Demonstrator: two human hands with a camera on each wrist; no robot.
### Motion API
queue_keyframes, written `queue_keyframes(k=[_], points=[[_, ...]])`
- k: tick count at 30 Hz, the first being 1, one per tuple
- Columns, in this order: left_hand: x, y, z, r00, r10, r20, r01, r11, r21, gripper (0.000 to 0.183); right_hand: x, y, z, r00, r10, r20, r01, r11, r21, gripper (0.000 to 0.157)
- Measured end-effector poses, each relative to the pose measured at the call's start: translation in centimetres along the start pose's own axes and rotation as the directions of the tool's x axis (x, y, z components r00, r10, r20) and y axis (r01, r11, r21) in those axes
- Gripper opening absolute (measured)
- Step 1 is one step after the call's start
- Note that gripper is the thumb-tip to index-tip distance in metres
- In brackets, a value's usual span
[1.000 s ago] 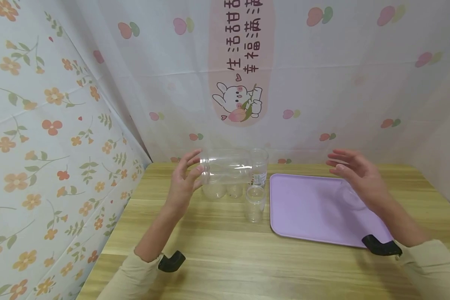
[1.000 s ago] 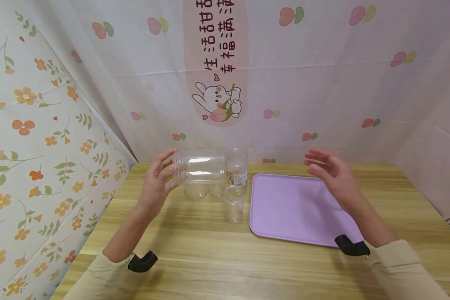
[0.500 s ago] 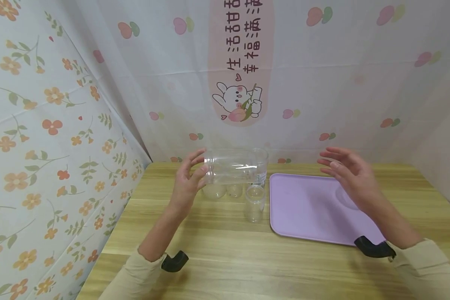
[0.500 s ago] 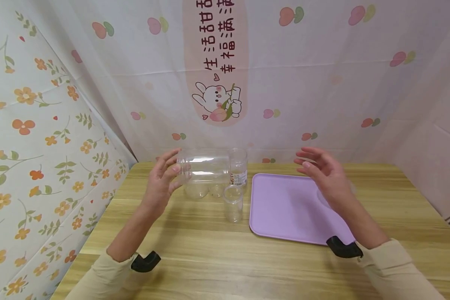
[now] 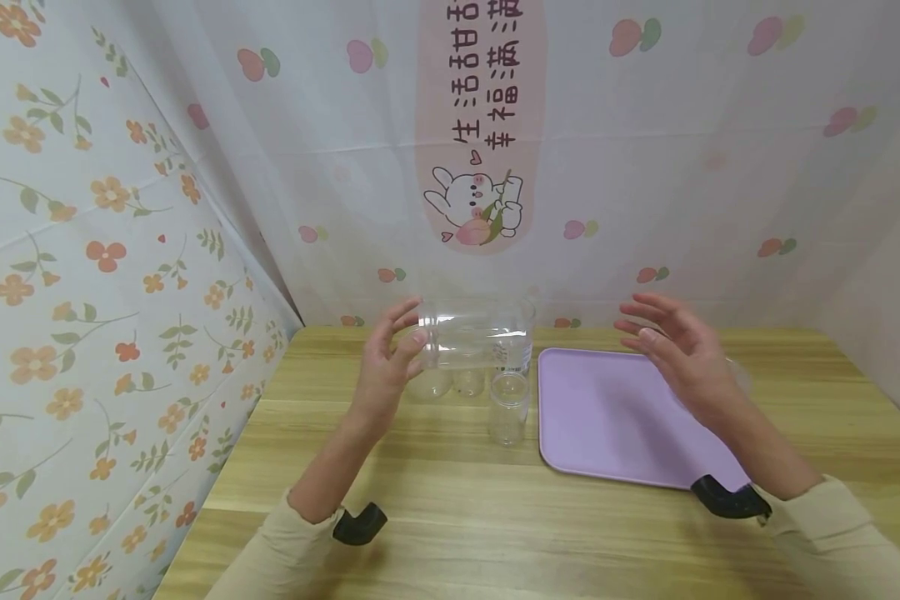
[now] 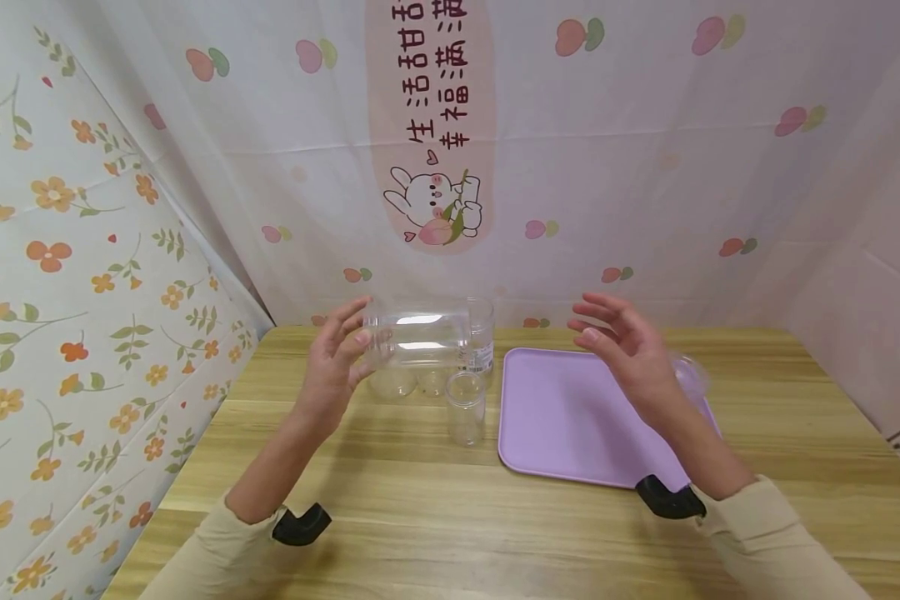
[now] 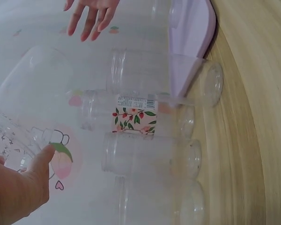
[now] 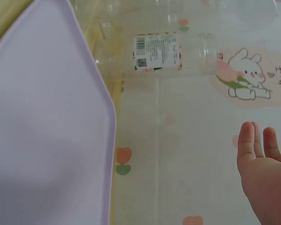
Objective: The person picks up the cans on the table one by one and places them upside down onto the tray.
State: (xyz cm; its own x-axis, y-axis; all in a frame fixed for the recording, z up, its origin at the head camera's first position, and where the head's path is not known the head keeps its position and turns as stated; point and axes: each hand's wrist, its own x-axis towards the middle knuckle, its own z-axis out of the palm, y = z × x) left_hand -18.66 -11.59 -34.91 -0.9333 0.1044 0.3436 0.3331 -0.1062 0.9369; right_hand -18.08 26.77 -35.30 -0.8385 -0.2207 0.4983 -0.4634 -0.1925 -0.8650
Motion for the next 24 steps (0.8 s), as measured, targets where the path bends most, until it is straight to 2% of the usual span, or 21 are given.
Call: queue_keyframes(k=[7,10,16,24], points=[[0.0,-0.3,0.6,1.0,-0.008,-0.002,0.008,1.0,0.0,0.052,0.5,0.3,1.0,1.0,0.0,-0.016,0.0,0.999,0.042,0.047],[0.0,-0.4,0.8,1.0,-0.005,0.006,0.005,1.0,-0.005,0.052,0.7,0.4,1.6,0.999,0.005,-0.034,-0.004,0.999,0.032,0.047],[0.1,-0.4,1.4,1.0,0.003,0.02,-0.003,1.0,-0.021,0.053,0.8,0.7,1.9,1.0,0.023,0.009,-0.023,0.999,-0.027,0.049],[0.0,-0.4,2.3,0.999,-0.013,0.032,0.014,0.999,-0.038,0.051,1.0,0.7,2.8,0.999,0.026,-0.018,-0.026,1.0,0.017,0.049]])
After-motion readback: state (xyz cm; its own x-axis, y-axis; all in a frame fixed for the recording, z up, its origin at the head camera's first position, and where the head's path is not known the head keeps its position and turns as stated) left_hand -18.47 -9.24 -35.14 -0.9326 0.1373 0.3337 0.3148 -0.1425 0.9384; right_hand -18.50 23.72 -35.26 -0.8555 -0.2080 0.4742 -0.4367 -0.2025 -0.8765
